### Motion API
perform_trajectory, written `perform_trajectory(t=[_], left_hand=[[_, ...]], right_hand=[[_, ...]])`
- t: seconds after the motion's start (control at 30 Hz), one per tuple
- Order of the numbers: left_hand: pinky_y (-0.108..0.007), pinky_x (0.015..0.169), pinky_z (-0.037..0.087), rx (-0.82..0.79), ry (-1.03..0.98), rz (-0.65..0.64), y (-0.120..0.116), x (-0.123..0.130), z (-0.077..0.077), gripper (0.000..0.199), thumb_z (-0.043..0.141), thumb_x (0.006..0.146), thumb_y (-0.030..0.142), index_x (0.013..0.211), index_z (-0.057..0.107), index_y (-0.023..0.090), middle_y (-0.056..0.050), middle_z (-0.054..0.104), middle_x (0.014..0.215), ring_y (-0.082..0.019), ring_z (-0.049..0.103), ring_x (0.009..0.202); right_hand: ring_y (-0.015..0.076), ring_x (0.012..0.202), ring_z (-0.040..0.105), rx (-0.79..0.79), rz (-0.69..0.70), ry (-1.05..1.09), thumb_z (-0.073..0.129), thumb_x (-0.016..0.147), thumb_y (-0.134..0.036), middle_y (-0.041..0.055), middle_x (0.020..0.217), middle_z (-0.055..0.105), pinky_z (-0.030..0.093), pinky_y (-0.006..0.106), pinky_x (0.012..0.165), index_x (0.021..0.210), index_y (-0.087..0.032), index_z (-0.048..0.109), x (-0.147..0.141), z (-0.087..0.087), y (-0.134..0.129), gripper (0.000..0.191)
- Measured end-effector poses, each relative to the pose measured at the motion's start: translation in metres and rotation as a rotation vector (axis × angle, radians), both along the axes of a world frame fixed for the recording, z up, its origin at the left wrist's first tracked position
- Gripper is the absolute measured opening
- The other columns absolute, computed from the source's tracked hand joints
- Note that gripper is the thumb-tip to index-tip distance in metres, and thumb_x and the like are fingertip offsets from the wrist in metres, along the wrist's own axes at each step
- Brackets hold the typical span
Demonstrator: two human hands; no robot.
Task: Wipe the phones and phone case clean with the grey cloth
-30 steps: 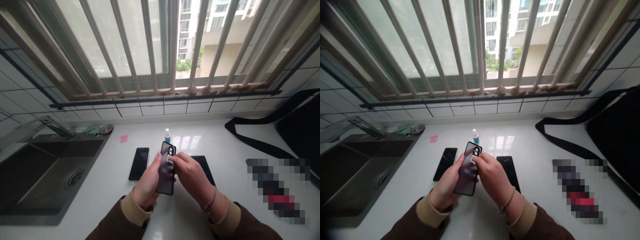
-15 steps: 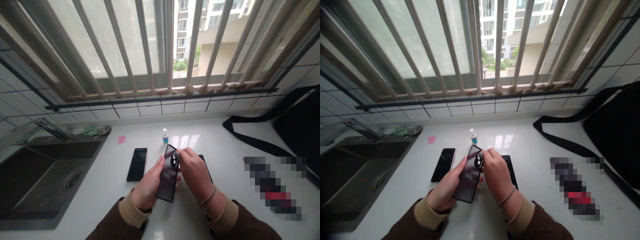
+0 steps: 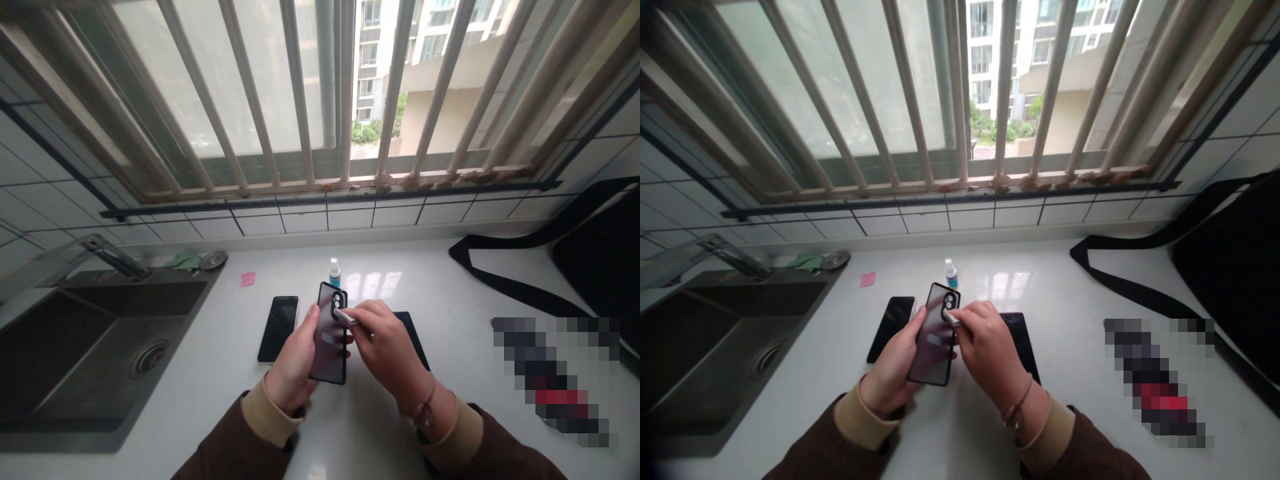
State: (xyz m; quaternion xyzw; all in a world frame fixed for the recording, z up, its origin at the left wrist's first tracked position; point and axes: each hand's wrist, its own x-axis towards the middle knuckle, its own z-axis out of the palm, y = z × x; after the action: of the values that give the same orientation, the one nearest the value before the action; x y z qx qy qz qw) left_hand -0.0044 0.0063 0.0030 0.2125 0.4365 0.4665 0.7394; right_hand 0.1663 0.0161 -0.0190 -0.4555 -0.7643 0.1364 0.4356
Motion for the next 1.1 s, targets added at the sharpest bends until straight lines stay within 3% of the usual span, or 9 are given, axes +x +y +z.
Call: perform_trajectory(t=[0.13,0.2,0.33,0.47,0.7,0.87,0.97,1.1], left_hand=[[-0.036,0.069,0.063,-0.093,0.027,-0.078,-0.003,0.002,0.004,0.054,0.052,0.106,0.054,0.14,0.065,0.014,-0.019,0.079,0.107,-0.027,0.078,0.084],[-0.037,0.069,0.062,-0.107,0.018,-0.111,-0.006,0.004,0.004,0.056,0.053,0.105,0.055,0.142,0.065,0.015,-0.02,0.079,0.11,-0.028,0.079,0.085],[-0.038,0.07,0.062,-0.072,-0.012,-0.136,-0.009,0.007,-0.001,0.059,0.059,0.103,0.055,0.148,0.06,0.018,-0.018,0.08,0.112,-0.029,0.079,0.083],[-0.038,0.071,0.063,-0.018,-0.037,-0.102,-0.007,0.008,-0.006,0.055,0.058,0.105,0.05,0.148,0.06,0.017,-0.018,0.079,0.115,-0.028,0.079,0.085],[-0.038,0.096,0.061,0.025,-0.132,0.05,0.0,0.006,-0.016,0.044,0.059,0.106,0.042,0.137,0.068,0.011,-0.017,0.079,0.118,-0.027,0.077,0.103],[-0.04,0.094,0.062,-0.023,-0.077,0.087,0.006,0.003,-0.014,0.051,0.055,0.106,0.051,0.129,0.071,0.009,-0.018,0.081,0.107,-0.029,0.078,0.1],[-0.04,0.091,0.061,0.017,-0.026,0.065,0.007,0.001,-0.012,0.052,0.06,0.102,0.056,0.119,0.073,0.009,-0.018,0.08,0.102,-0.029,0.078,0.097],[-0.036,0.093,0.056,0.161,0.099,0.007,0.01,-0.001,-0.018,0.038,0.078,0.091,0.04,0.118,0.071,0.013,-0.013,0.079,0.103,-0.026,0.075,0.095]], right_hand=[[0.0241,0.107,0.072,0.059,-0.22,0.04,0.055,0.106,-0.013,0.0117,0.119,0.075,0.06,0.039,0.095,0.129,-0.021,0.074,0.012,-0.001,0.007,0.031],[0.026,0.12,0.071,0.125,-0.226,-0.052,0.053,0.105,-0.01,0.0134,0.129,0.074,0.058,0.043,0.106,0.136,-0.02,0.071,0.015,-0.005,0.009,0.038],[0.025,0.123,0.073,0.161,-0.074,-0.225,0.053,0.1,-0.001,0.0142,0.132,0.076,0.06,0.042,0.109,0.139,-0.017,0.068,0.011,-0.014,0.008,0.045],[0.0269,0.13,0.07,0.158,-0.011,-0.29,0.054,0.093,0.005,0.0178,0.14,0.072,0.059,0.043,0.112,0.141,-0.011,0.065,0.003,-0.019,0.004,0.051],[0.0235,0.111,0.079,0.08,0.086,-0.204,0.051,0.097,0.003,0.0154,0.126,0.079,0.066,0.036,0.095,0.132,-0.014,0.067,-0.008,-0.015,-0.006,0.043],[0.0212,0.092,0.081,0.058,0.203,-0.203,0.05,0.104,-0.007,0.0103,0.11,0.082,0.066,0.031,0.08,0.126,-0.018,0.069,-0.013,-0.007,-0.015,0.031],[0.0206,0.089,0.079,0.107,0.292,-0.168,0.047,0.104,-0.008,0.01,0.105,0.08,0.065,0.032,0.081,0.126,-0.018,0.067,-0.013,-0.003,-0.02,0.031],[0.0215,0.093,0.076,0.186,0.357,-0.051,0.048,0.103,-0.008,0.0116,0.104,0.078,0.065,0.033,0.08,0.128,-0.017,0.064,-0.008,0.005,-0.024,0.031]])
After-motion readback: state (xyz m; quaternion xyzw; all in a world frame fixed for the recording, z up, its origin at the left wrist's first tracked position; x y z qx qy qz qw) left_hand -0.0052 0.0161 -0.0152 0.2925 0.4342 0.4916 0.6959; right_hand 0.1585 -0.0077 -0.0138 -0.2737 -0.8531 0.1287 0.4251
